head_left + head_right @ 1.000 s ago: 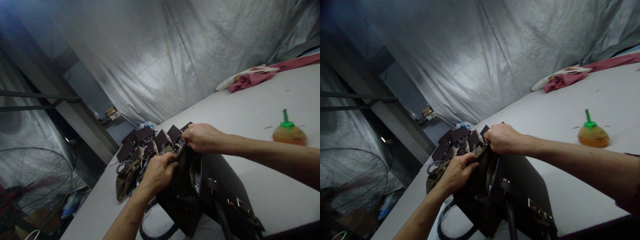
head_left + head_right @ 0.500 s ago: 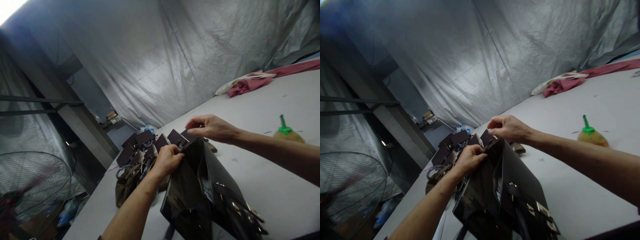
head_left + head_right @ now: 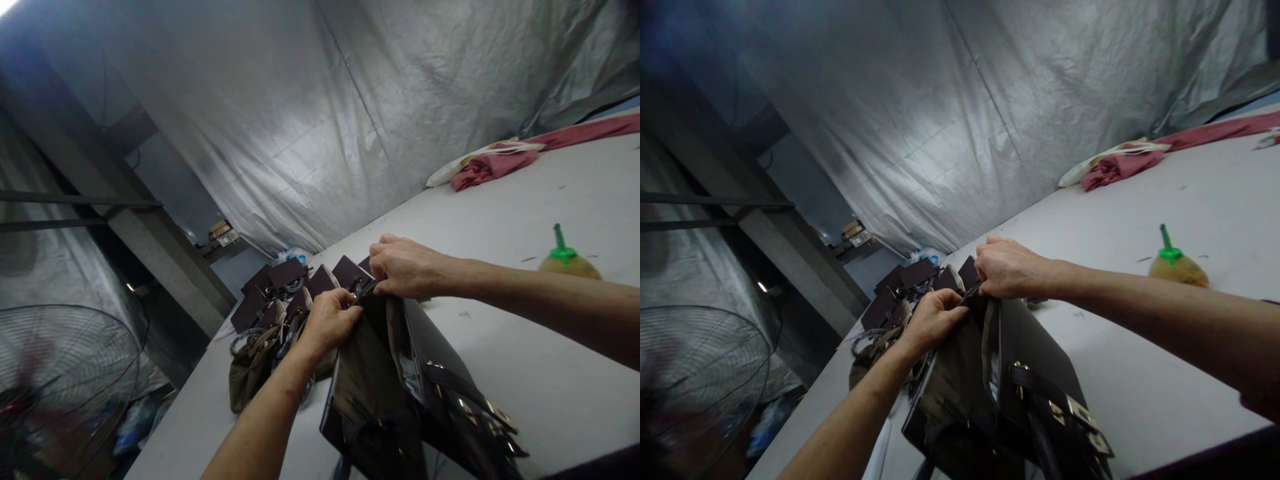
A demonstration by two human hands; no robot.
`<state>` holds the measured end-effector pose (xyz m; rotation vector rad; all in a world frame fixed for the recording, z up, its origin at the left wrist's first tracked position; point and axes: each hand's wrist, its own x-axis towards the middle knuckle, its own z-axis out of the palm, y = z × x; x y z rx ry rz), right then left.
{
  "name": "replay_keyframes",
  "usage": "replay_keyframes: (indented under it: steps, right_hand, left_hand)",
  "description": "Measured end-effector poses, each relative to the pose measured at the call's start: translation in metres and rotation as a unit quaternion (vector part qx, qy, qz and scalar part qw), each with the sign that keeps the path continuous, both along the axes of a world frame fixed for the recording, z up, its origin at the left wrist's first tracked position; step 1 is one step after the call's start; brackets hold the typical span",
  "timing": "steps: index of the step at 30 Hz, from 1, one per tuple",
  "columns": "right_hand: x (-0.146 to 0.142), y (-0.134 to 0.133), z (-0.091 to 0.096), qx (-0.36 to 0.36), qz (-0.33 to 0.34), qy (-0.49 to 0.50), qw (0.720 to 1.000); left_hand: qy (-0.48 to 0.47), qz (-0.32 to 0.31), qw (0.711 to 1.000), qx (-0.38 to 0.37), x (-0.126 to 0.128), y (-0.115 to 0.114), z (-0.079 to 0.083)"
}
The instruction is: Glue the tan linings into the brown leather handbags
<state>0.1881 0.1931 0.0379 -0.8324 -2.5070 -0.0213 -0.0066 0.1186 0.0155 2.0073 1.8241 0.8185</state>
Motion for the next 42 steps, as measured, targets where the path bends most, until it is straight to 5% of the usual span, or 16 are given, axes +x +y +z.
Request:
replay_keyframes:
  steps: [11, 25, 42]
  right_hand:
    - [-0.001, 0.002, -0.006, 0.028, -0.003, 0.003, 1.0]
    - [-0.004, -0.006, 0.0, -0.065, 0.018, 0.005, 0.998]
    - [-0.004, -0.003, -0.004, -0.012, 0.048, 0.041, 0.998]
  left_hand:
    - [-0.008, -0.017, 1.0, 0.006, -0.009, 0.004, -0.005]
    - [-0.051, -0.008, 0.999, 0.003, -0.005, 0.003, -0.007]
    - [-0.075, -0.042, 0.996, -0.015, 0.008, -0.005, 0.002]
